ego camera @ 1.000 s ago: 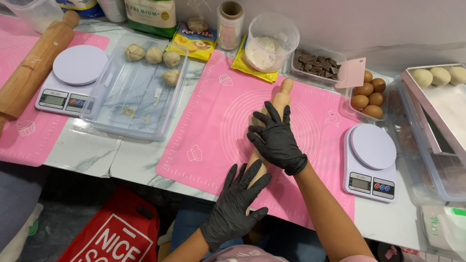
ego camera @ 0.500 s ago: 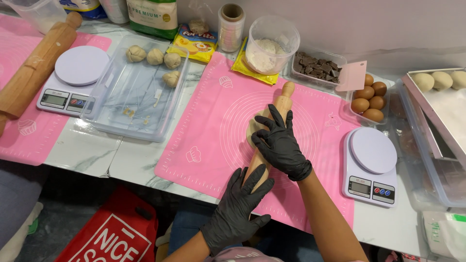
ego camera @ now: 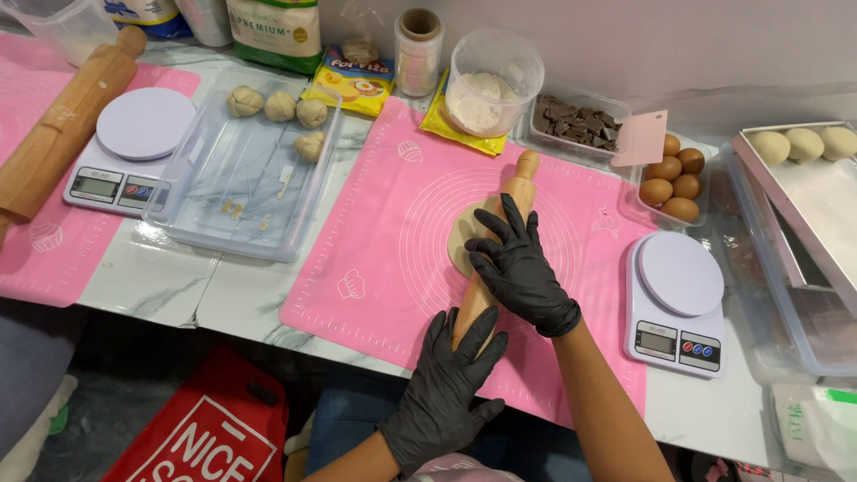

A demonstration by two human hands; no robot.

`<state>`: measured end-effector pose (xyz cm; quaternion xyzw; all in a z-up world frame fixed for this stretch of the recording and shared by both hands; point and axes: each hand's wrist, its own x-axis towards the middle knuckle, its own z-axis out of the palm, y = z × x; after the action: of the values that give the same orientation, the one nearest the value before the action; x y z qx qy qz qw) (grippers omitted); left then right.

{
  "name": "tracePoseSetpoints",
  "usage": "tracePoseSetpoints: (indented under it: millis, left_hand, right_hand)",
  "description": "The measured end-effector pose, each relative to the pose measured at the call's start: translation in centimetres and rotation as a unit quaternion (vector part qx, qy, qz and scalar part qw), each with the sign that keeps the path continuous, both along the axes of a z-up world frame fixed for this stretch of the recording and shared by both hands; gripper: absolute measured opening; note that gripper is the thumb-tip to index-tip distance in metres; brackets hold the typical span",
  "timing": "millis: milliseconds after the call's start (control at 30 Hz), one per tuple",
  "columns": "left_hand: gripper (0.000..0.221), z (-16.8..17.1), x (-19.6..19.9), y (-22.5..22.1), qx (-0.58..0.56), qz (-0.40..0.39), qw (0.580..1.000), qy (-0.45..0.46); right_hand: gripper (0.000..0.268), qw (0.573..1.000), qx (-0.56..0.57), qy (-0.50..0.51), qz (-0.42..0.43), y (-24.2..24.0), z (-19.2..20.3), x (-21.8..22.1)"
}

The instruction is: Rolling out small dough balls with a rolling pin, adding chocolate filling, and shaping them into balls.

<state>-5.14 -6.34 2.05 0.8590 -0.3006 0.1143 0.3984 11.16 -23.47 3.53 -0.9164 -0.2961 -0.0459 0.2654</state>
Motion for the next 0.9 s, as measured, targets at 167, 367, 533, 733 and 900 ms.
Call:
tracePoseSetpoints:
  millis: [167, 367, 533, 733, 900]
  left_hand:
    - [0.091, 0.2, -0.1, -0.3, 0.004, 0.004, 1.0, -0.003]
    - [0.092, 0.9, -0.1, -0.4, 0.004, -0.001, 1.0, -0.007]
    - [0.092, 0.7, -0.1, -0.7, 0.003, -0.002, 1.0, 0.0]
    - [0.092, 0.7, -0.2, -1.0, 0.023, 0.003, 1.0, 0.003]
    - [0.087, 1.0, -0.2, -1.2, 0.017, -0.016, 1.0, 0.011]
  right_hand:
    - [0.025, 1.0, 0.015, -0.005, 0.015, -0.3, 0.2, -0.3]
    - [0.026, 0.999, 0.029, 0.033, -0.014, -0.1, 0.6, -0.2]
    - [0.024, 0.999, 0.039, 0.011, -0.012, -0.3, 0.7, -0.3]
    - [0.021, 0.999, 0.041, -0.03, -0.01, -0.7, 0.1, 0.1]
    - [0.019, 0.998, 0.046, -0.037, -0.036, -1.0, 0.4, 0.3]
